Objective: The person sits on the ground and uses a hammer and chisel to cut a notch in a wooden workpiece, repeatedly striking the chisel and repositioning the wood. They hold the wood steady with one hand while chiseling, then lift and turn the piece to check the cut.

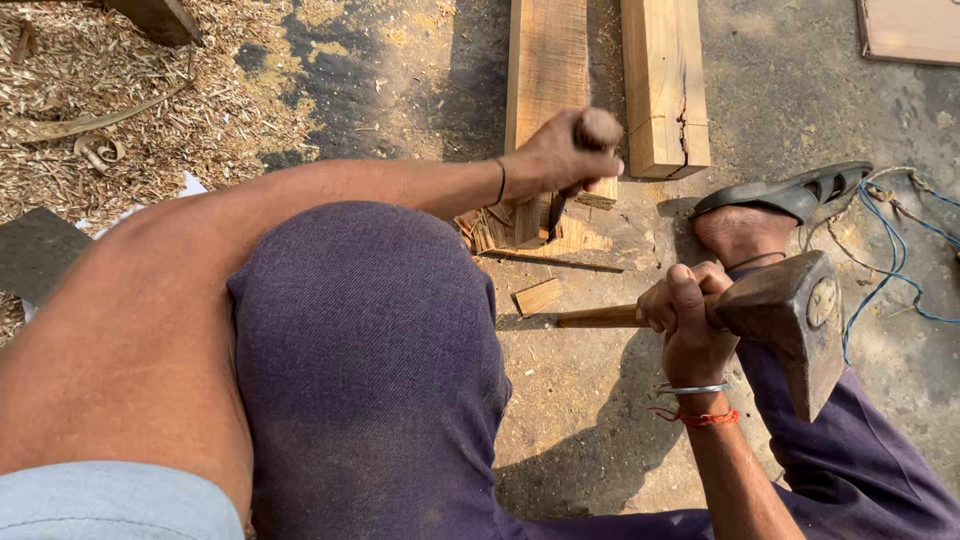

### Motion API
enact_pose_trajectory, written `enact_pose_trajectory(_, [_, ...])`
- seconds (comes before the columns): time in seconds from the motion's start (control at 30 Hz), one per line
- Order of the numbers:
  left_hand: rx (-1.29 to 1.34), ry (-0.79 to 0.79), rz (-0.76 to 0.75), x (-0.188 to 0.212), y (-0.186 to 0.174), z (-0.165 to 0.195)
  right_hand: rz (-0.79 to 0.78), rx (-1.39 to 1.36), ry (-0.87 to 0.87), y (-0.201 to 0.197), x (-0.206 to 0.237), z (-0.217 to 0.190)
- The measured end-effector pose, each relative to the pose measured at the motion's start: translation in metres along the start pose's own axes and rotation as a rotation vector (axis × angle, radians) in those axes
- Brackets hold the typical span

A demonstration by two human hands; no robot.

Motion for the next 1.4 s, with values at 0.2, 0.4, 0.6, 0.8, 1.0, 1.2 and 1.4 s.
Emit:
enact_pose_trajectory(0.2, [-0.353,0.581,-0.518,0.111,0.068,0.019,0.054,-0.040,0.016,-0.004,-0.004,0.000])
enact_pose_trajectory(0.4, [0.187,0.325,0.125,0.001,-0.018,0.051,0.077,-0.039,0.008,-0.008,-0.005,-0.001])
enact_pose_trajectory(0.6, [0.126,0.596,0.120,0.000,-0.005,0.071,0.075,-0.026,0.024,-0.007,-0.010,-0.003])
enact_pose_trajectory(0.8, [0.087,0.542,0.004,0.007,0.010,0.058,0.078,-0.026,0.019,-0.005,-0.009,-0.004])
enact_pose_trajectory(1.0, [0.023,0.576,0.017,0.006,0.009,0.058,0.076,0.008,-0.013,-0.003,-0.009,-0.004])
enact_pose_trajectory(1.2, [0.004,0.569,0.028,0.005,0.009,0.055,0.066,0.025,-0.008,-0.001,-0.012,-0.004])
enact_pose_trajectory(1.4, [0.006,0.567,0.012,-0.002,0.010,0.051,0.071,0.019,0.000,0.000,-0.011,-0.004])
Point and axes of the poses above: each hand's wrist, its own x-axis away from the middle knuckle, its own y-axis out of the palm, z = x × y, the point moved 6 cm from there along -x, towards the middle knuckle, and after that the axes turned 14 degrees about z, right-handed, at the moved point
